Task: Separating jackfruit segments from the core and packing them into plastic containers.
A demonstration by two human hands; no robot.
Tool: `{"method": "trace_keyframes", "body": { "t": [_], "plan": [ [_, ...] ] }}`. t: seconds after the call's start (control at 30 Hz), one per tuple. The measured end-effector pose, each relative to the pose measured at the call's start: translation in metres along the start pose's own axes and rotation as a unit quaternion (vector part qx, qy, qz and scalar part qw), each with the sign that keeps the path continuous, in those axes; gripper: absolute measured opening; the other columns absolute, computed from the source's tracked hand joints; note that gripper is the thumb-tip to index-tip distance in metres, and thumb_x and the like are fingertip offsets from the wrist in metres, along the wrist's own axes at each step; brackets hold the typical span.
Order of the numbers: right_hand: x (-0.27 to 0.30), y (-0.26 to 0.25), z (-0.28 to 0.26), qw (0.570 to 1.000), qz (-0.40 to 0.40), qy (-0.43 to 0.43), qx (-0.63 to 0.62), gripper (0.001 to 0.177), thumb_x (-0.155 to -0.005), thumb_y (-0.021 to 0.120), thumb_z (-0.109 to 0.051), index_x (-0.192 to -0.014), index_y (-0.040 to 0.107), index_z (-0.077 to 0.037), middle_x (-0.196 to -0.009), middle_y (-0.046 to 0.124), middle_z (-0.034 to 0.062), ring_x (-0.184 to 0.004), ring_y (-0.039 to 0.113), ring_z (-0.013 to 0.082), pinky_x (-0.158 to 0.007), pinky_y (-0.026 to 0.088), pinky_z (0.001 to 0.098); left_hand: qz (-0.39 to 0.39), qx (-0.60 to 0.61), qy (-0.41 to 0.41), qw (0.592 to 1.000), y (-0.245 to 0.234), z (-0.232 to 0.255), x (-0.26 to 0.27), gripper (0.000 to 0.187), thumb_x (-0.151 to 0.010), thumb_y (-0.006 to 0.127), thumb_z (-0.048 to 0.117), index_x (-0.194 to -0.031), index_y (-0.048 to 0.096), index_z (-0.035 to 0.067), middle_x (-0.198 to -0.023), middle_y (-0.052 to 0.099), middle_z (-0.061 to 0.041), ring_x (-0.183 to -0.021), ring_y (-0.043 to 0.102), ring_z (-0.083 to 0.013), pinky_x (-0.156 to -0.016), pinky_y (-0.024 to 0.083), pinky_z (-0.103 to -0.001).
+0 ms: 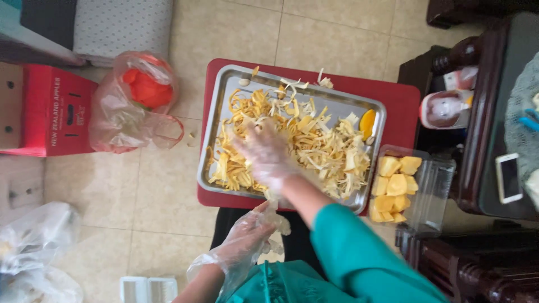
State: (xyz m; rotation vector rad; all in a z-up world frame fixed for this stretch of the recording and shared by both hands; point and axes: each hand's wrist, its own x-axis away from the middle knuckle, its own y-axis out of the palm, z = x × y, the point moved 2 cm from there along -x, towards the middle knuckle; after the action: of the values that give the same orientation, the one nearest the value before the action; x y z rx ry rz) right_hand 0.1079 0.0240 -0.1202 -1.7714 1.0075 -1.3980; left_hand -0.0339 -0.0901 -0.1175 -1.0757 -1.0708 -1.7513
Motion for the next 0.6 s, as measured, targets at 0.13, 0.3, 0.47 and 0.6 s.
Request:
{"method": "trace_keyframes", "body": {
  "t": [0.13,0.3,0.47,0.6],
  "plan": [
    [0.008,0.005,0.012,0.909,-0.012,0.188,-0.371,0.047,-0.100,0.046,-0.046,-0.135,0.049,-0.015,-0.142,0.050,0.0114,-0.135,0.047,0.0290,-0.110,0.048,0.0456,0.030,0.026,-0.003,0.999,-0.004,-0.003,0.006,0.077,-0.079,0.079,0.020,-0.154,0.061,0.020,-0.105,0.075,-0.008,-0.074,0.057,-0.0156,-0.061,0.043,-0.029],
    [0.050,0.013,0.078,0.795,0.093,0.301,-0.518,0.023,-0.096,0.075,-0.038,-0.089,0.073,-0.016,-0.079,0.075,-0.0023,-0.063,0.070,0.0094,-0.047,0.055,0.0186,0.040,0.077,-0.036,0.996,-0.013,0.017,0.037,0.077,-0.082,0.074,0.016,-0.157,0.056,0.022,-0.130,0.069,-0.016,-0.117,0.063,-0.0307,-0.102,0.050,-0.043],
    [0.082,0.054,0.142,0.977,-0.134,0.165,-0.031,0.071,-0.091,0.054,-0.001,-0.156,0.040,-0.027,-0.173,0.021,0.0047,-0.161,0.013,0.0253,-0.133,0.006,0.0472,0.007,0.088,-0.013,0.996,-0.023,0.008,0.031,0.074,-0.079,0.076,0.025,-0.152,0.061,0.023,-0.144,0.071,-0.005,-0.136,0.062,-0.0232,-0.115,0.043,-0.050],
    [0.089,0.044,0.152,0.960,-0.182,0.212,-0.028,0.080,-0.092,0.073,-0.019,-0.160,0.033,-0.033,-0.176,0.011,0.0025,-0.162,0.010,0.0240,-0.132,0.006,0.0415,-0.046,0.120,0.051,0.990,-0.023,0.007,0.027,0.075,-0.080,0.077,0.026,-0.150,0.057,0.010,-0.100,0.076,-0.019,-0.072,0.066,-0.0227,-0.058,0.049,-0.028]
  ]
}}
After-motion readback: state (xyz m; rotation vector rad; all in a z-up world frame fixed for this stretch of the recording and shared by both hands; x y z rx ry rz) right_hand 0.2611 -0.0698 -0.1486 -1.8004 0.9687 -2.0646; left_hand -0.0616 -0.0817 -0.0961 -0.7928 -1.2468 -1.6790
